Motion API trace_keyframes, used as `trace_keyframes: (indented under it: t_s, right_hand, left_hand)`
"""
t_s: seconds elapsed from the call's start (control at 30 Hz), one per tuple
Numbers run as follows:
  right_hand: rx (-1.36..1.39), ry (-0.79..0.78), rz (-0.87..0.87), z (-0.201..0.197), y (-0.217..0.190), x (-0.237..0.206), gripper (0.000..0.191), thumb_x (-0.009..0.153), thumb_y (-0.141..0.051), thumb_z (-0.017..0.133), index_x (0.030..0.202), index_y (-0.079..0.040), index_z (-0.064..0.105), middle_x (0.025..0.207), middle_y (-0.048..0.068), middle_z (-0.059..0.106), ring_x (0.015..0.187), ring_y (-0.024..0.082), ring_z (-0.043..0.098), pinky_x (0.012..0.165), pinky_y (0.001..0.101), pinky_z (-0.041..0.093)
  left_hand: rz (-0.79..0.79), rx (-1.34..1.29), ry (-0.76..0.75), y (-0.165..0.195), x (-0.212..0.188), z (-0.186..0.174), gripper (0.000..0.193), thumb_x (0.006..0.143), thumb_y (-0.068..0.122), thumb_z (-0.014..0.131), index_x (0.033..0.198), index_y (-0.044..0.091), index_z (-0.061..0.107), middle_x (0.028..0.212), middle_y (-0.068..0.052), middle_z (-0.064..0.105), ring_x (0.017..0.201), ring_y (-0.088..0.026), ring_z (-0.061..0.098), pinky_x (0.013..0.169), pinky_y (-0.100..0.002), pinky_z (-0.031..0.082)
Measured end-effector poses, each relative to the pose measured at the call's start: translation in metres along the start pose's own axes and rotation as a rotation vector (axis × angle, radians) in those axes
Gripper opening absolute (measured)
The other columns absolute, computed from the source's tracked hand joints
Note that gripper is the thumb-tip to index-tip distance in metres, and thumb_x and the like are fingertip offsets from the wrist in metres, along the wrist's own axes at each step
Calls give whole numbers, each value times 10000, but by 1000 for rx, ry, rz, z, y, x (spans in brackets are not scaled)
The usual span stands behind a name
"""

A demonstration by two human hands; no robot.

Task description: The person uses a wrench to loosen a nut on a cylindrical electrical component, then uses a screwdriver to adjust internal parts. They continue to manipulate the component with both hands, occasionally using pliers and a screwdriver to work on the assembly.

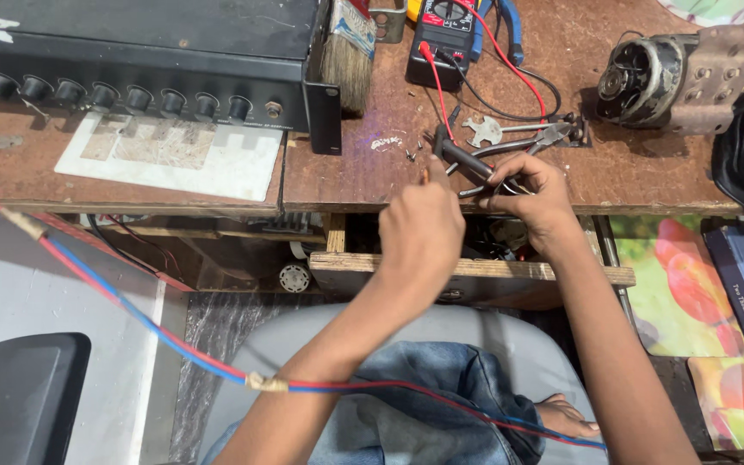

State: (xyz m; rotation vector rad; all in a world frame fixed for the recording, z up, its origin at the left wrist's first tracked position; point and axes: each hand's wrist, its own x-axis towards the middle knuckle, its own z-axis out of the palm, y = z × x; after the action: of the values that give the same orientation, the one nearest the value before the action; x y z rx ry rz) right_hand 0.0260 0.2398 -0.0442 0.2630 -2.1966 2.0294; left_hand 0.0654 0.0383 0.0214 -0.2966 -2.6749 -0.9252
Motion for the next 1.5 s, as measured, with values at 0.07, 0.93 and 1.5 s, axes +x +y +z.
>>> trace_keyframes:
  t_s: [0.07, 0.93, 1.5]
  right_hand:
    - [60, 23, 23, 2, 0, 0, 381, 648, 223, 720, 903, -50, 650, 1041, 28, 652, 1002, 152, 657, 880, 336, 599]
    - [136, 46, 90, 3, -2, 5, 365, 653, 243, 654, 903, -22, 638, 1020, 63, 643, 864, 199, 684, 732, 362, 603]
    - [-88, 184, 26, 21, -5, 7, 950, 748, -63, 843, 1554, -99, 341, 1452, 87, 475, 1202, 194, 541, 897, 350, 583]
  left_hand:
    - [-24, -16, -7, 1, 5, 1, 417, 955, 118, 566, 1304, -109, 587, 669, -247, 688, 645, -436, 716, 569, -531, 581]
    - [1, 63, -46, -4, 3, 9, 484, 953, 120, 547, 1386, -95, 544, 669, -247, 692, 626, -432, 720, 566, -532, 577]
    - [-105, -342, 9, -4, -5, -41, 395, 956, 261, 581, 1307, 104, 668, 863, -227, 737, 794, -415, 731, 720, -502, 579]
